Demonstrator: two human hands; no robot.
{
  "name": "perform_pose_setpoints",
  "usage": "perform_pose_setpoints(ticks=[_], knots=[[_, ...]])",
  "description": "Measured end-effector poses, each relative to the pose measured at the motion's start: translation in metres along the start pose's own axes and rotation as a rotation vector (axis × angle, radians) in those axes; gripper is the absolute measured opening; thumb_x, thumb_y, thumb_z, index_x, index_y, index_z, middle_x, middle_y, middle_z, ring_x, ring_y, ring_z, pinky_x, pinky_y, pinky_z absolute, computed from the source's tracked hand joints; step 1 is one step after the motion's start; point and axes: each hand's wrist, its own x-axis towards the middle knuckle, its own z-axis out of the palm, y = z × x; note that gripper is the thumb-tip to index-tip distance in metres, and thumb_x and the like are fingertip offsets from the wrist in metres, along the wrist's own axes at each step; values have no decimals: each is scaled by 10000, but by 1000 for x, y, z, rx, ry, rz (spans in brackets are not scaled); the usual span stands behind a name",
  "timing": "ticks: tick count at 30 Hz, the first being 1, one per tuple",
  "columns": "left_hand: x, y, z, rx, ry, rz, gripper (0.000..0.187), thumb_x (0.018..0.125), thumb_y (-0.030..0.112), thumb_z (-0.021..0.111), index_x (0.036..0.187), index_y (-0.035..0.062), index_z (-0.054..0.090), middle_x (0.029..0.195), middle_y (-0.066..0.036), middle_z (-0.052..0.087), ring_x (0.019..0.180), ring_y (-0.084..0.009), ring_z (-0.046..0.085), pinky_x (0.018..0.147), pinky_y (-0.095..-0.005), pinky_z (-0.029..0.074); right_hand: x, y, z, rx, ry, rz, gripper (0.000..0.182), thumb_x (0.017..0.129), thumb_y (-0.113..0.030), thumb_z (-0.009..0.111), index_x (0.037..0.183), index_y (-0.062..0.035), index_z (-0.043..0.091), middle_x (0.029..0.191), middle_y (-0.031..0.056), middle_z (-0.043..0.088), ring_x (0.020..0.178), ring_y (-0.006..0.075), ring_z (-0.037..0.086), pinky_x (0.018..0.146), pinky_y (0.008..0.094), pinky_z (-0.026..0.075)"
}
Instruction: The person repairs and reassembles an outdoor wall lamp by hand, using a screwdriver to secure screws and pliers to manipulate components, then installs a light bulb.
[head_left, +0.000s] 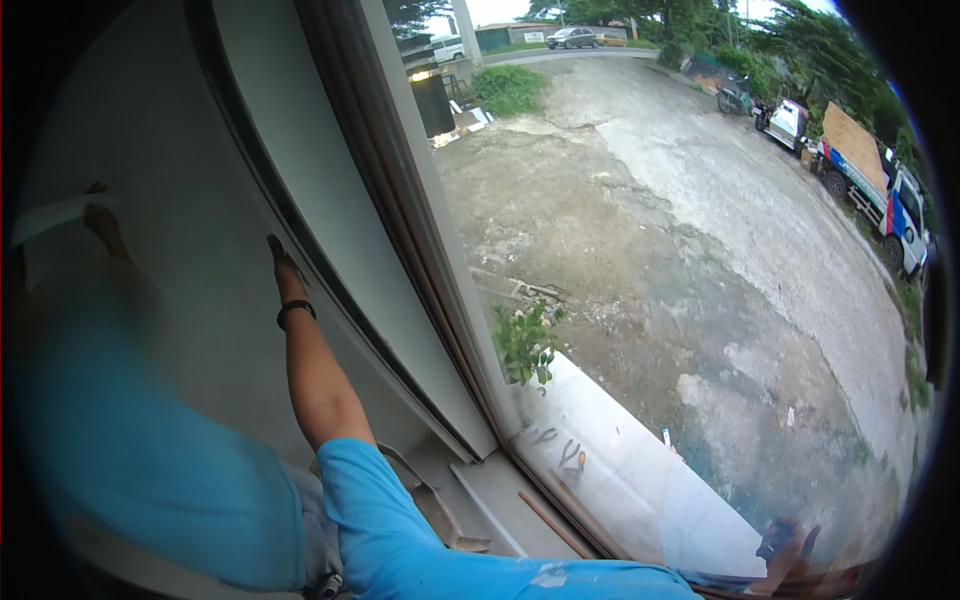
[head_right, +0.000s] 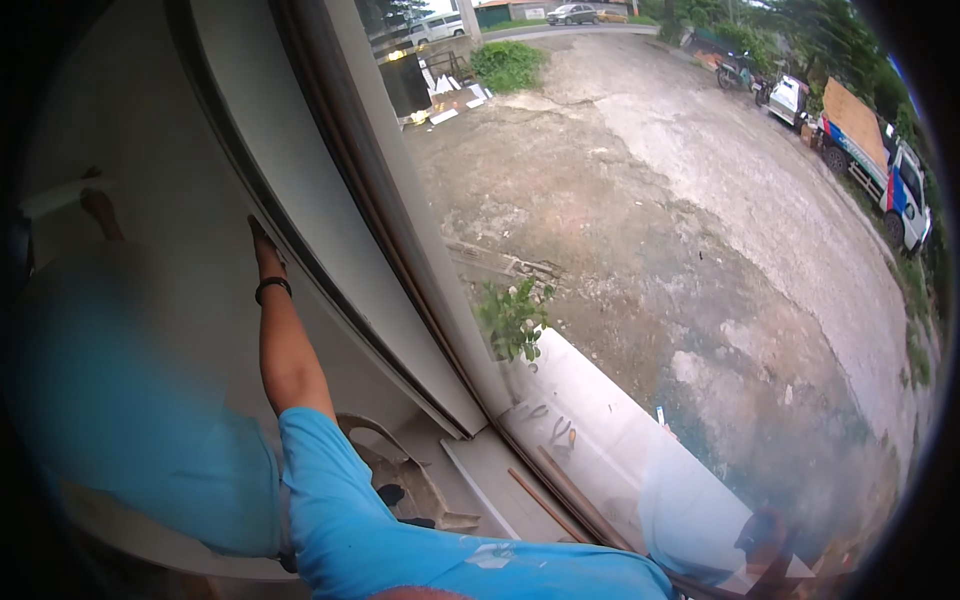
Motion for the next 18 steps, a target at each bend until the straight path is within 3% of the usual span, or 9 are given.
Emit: perform_pose_setpoints(ticks=[7, 10, 16, 18], knots=[[-25, 39, 15, 55, 74, -128, 1119, 866, 913, 310, 1667, 176, 52, 1735, -106, 56, 1592, -327, 74, 1241, -601, 62, -1, 2, -3, -6, 11, -13, 462, 974, -385, 636, 1250, -25, 550, 1061, 138, 603, 941, 293, 621, 790, 452, 531], [-7, 33, 7, 55, -25, -182, 1125, 803, 970, 283, 1669, 281, 78, 1739, -74, 72, 1585, -386, 46, 1169, -721, 29, -4, 1, -4, -17, 20, -7, 468, 972, -390, 637, 1253, -26, 550, 1062, 139, 604, 941, 293, 621, 791, 451, 532], [-10, 28, 11, 65, 39, -147, 1092, 829, 946, 280, 1669, 272, 97, 1739, -63, 83, 1586, -381, 40, 1177, -710, 25, -2, 4, 3, -25, 29, 8, 480, 969, -400, 640, 1260, -28, 548, 1063, 140, 605, 941, 292, 621, 792, 449, 532], [10, 6, 1, 52, 15, -57, 1038, 904, 870, 309, 1667, 206, 75, 1737, -86, 69, 1591, -332, 64, 1230, -592, 63, -2, 2, 5, -24, 32, 22, 485, 968, -403, 640, 1262, -29, 548, 1063, 140, 606, 942, 292, 622, 793, 448, 532]])
